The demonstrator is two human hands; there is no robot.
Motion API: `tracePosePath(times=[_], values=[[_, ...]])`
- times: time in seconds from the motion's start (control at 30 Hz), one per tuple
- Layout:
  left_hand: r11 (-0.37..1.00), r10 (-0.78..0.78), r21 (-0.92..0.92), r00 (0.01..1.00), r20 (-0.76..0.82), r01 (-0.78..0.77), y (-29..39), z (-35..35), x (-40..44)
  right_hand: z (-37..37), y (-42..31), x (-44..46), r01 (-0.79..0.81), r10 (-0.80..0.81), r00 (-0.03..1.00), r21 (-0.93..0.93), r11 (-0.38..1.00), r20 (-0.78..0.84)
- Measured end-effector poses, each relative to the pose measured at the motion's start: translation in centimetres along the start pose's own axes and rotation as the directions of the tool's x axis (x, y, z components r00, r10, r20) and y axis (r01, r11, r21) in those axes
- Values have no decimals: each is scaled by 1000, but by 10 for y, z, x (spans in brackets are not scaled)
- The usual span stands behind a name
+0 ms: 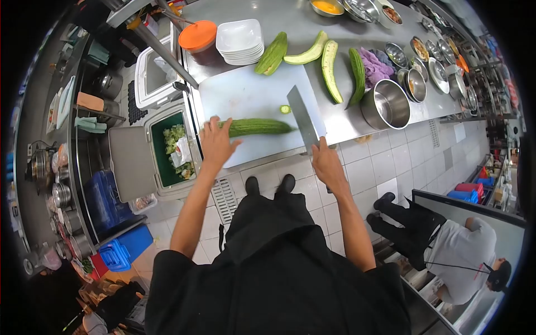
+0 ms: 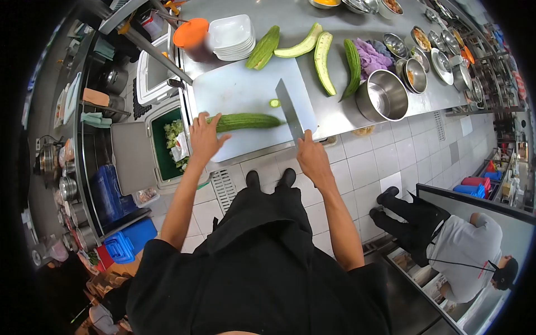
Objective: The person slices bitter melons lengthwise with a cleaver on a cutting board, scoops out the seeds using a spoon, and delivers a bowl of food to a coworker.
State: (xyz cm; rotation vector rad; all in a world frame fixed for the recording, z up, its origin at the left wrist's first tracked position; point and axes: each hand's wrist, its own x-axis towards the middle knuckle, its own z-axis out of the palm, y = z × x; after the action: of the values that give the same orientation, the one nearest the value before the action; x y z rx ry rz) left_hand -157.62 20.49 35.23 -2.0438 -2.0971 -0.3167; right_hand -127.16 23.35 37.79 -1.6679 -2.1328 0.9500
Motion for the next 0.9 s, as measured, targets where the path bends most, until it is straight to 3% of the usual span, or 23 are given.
tracePosePath(times=[0.07,0.13,0.2,0.27,0.43,0.63,0.73,0.83,0.9], values=[[999,11,49,1000,3,-11,-18,15,5,-9,-7,-3,-11,9,999,-42,999,-51],[986,-20,-150,949,313,70,-30,23,8,-8,-9,-9,25,-28,997,-40,999,-74],[985,-1,-164,945,326,58,-32,16,-4,-2,-10,-18,49,-53,994,-41,998,-96],[969,-92,-179,917,388,173,-36,11,-19,13,-13,-29,-10,7,994,-29,1000,-109],[966,-179,-119,924,337,231,-33,1,-40,35,-18,-39,45,-45,996,11,999,-73],[959,-194,-140,930,313,247,-30,0,-45,62,-12,-26,-3,5,997,21,1000,-82],[975,-184,-64,938,294,212,-33,-8,-43,65,7,-14,103,-109,993,-114,988,-53],[943,-270,-83,886,376,323,-49,-15,-58,39,-2,-20,42,-47,990,-42,998,-135],[796,-389,-208,744,543,569,-77,-13,-80,35,5,-18,-19,7,980,-57,998,-199]])
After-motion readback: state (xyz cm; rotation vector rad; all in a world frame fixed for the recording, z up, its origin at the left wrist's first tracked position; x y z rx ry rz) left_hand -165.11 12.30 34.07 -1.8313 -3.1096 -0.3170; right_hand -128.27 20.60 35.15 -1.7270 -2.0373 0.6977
